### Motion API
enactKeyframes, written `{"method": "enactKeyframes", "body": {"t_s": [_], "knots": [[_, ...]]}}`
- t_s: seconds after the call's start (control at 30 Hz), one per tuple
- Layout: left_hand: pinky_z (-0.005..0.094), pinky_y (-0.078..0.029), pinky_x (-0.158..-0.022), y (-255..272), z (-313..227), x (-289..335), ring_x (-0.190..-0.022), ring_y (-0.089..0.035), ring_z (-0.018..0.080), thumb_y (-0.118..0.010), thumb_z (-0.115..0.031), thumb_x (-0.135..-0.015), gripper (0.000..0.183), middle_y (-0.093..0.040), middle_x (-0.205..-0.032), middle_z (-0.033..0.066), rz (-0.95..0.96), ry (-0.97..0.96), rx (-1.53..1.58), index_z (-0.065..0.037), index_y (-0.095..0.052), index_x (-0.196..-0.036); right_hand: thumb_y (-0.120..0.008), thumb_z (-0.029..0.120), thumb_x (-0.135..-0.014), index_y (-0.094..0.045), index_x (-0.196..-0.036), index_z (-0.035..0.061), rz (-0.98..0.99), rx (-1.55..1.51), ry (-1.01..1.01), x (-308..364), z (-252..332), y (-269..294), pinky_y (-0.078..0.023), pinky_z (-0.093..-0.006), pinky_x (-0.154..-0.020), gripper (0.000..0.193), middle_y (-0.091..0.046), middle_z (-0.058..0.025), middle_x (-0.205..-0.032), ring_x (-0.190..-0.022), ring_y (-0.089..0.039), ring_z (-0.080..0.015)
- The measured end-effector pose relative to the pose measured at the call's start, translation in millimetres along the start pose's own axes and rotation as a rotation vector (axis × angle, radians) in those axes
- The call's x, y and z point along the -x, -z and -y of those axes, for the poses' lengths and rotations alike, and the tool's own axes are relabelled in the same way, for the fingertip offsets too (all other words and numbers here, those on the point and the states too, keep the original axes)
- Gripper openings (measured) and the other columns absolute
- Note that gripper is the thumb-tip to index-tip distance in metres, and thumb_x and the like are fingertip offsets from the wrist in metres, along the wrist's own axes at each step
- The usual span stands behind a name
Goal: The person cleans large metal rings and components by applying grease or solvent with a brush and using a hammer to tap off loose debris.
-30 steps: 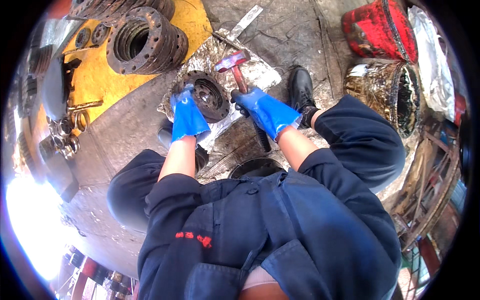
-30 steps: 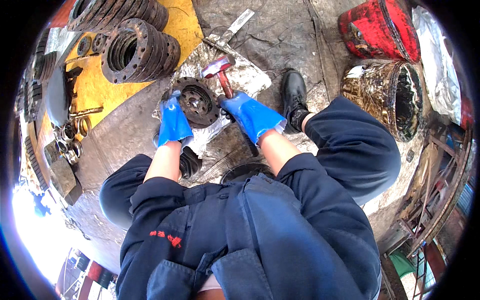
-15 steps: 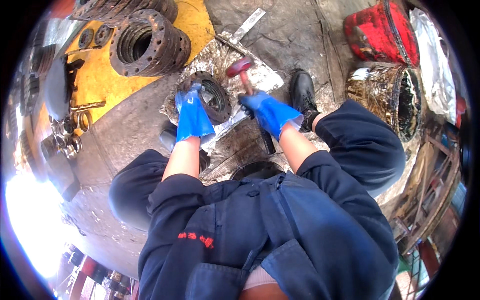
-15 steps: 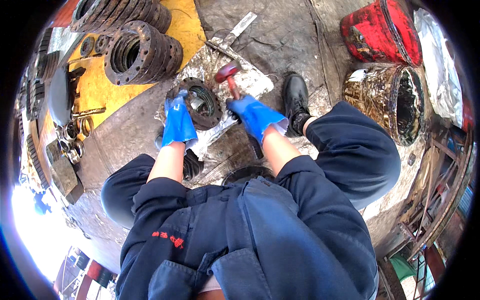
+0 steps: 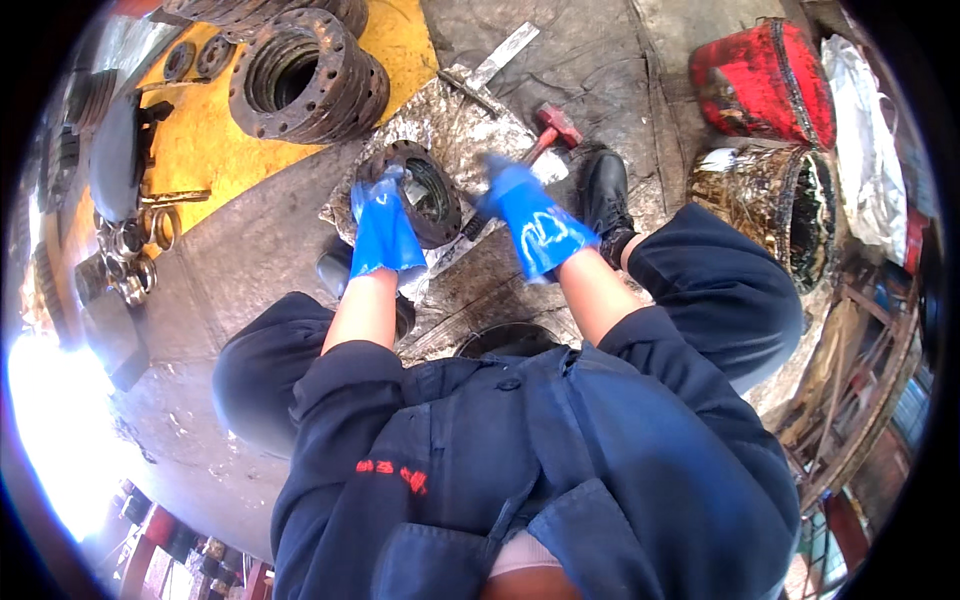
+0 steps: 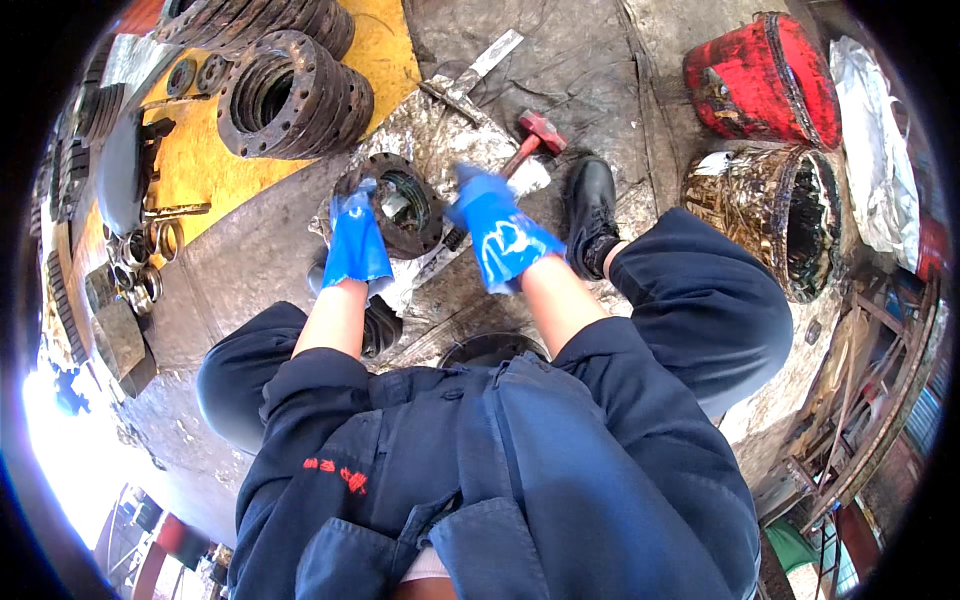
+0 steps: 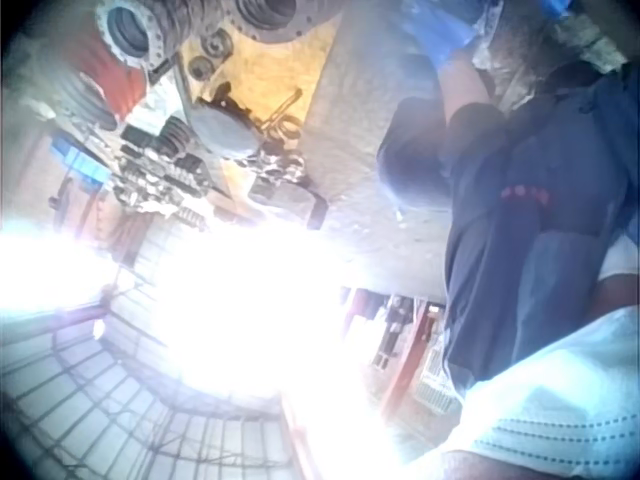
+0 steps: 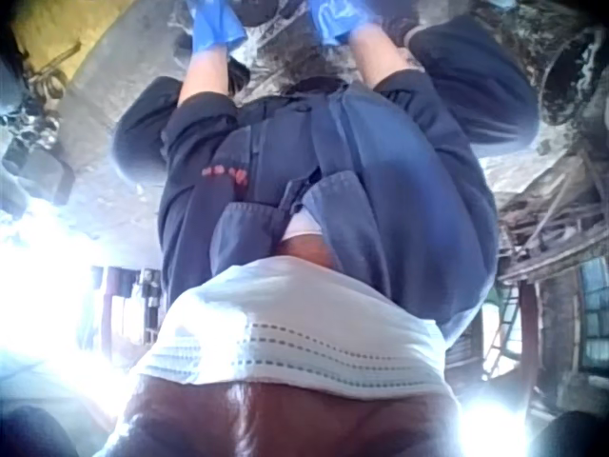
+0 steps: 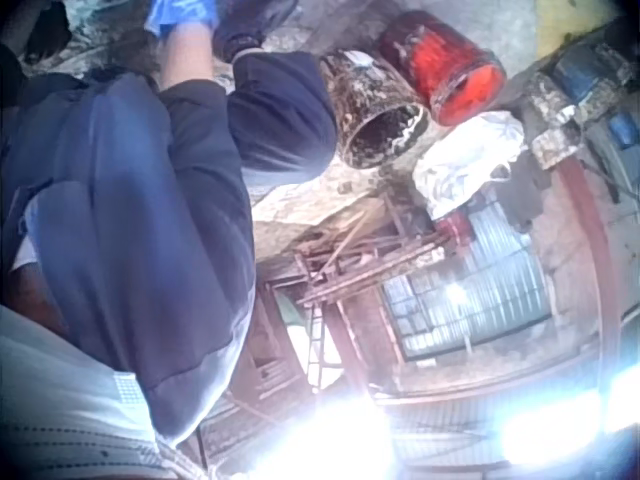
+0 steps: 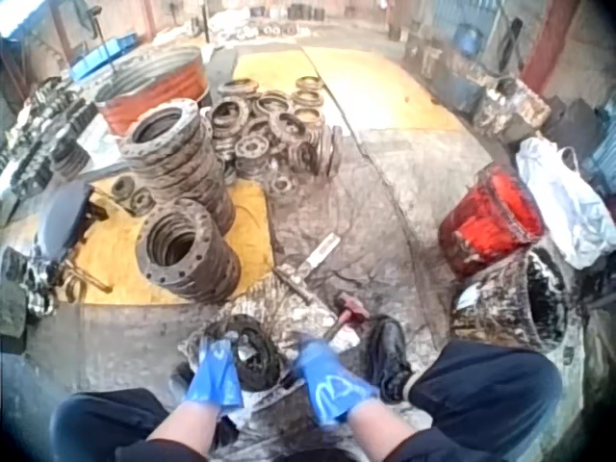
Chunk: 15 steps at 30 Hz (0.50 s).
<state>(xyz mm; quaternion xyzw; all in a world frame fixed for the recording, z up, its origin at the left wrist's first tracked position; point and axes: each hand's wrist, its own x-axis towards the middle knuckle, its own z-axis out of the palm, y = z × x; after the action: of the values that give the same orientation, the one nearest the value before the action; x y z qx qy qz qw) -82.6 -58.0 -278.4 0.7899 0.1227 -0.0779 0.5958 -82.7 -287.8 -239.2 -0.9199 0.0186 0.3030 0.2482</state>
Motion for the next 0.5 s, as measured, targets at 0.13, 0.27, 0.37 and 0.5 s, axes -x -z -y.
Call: {"method": "enactKeyframes", "body": {"t_s": [0.13, 0.27, 0.37, 0.5], "knots": [[0.0421, -0.040, -0.109, 5.1, -8.7, 6.9, -0.120, -0.057, 0.0333, -0.051, -0.013, -0.097, 0.042, -0.061, -0.129, 0.0200, 0.033, -0.011, -0.048, -0.003, -0.051, -0.138, -0.082, 0.042, -0.072, -0.052, -0.137, 0.0107, 0.288, 0.031, 0.161, 30.5, 55.5, -37.9, -0.049, -0.0402, -0.101, 0.077, -0.064, -0.0163, -0.128, -0.118, -0.061, -0.0354], [0.0418, -0.041, -0.107, 7.3, -48.9, 15.6, -0.119, -0.057, 0.0335, -0.050, -0.015, -0.098, 0.041, -0.061, -0.129, 0.0203, 0.196, -0.096, -0.265, -0.004, -0.052, -0.137, -0.081, 0.046, -0.068, -0.064, -0.118, 0.0134, -0.173, -0.005, -0.105, 16.1, 75.6, -86.1, -0.053, -0.0423, -0.091, 0.062, -0.069, -0.0171, -0.112, -0.107, -0.065, -0.0360], [0.0398, -0.046, -0.095, 20.6, -66.4, 14.1, -0.110, -0.059, 0.0313, -0.055, -0.024, -0.097, 0.038, -0.064, -0.121, 0.0194, 0.220, -0.204, -0.305, -0.002, -0.059, -0.127, -0.080, 0.042, -0.070, -0.065, -0.116, 0.0091, -0.099, -0.297, 0.019, 16.9, 59.4, -71.9, -0.054, -0.0414, -0.087, 0.058, -0.071, -0.0176, -0.107, -0.101, -0.068, -0.0339], [0.0422, -0.048, -0.098, 61.3, 18.0, 2.7, -0.108, -0.064, 0.0332, -0.077, -0.038, -0.080, 0.064, -0.067, -0.118, 0.0211, 0.223, 0.083, -0.392, 0.000, -0.060, -0.128, -0.078, 0.038, -0.072, -0.062, -0.125, 0.0073, 0.077, -0.484, 0.113, 19.2, 45.2, -45.9, -0.054, -0.0390, -0.087, 0.063, -0.071, -0.0189, -0.108, -0.102, -0.069, -0.0317]]}}
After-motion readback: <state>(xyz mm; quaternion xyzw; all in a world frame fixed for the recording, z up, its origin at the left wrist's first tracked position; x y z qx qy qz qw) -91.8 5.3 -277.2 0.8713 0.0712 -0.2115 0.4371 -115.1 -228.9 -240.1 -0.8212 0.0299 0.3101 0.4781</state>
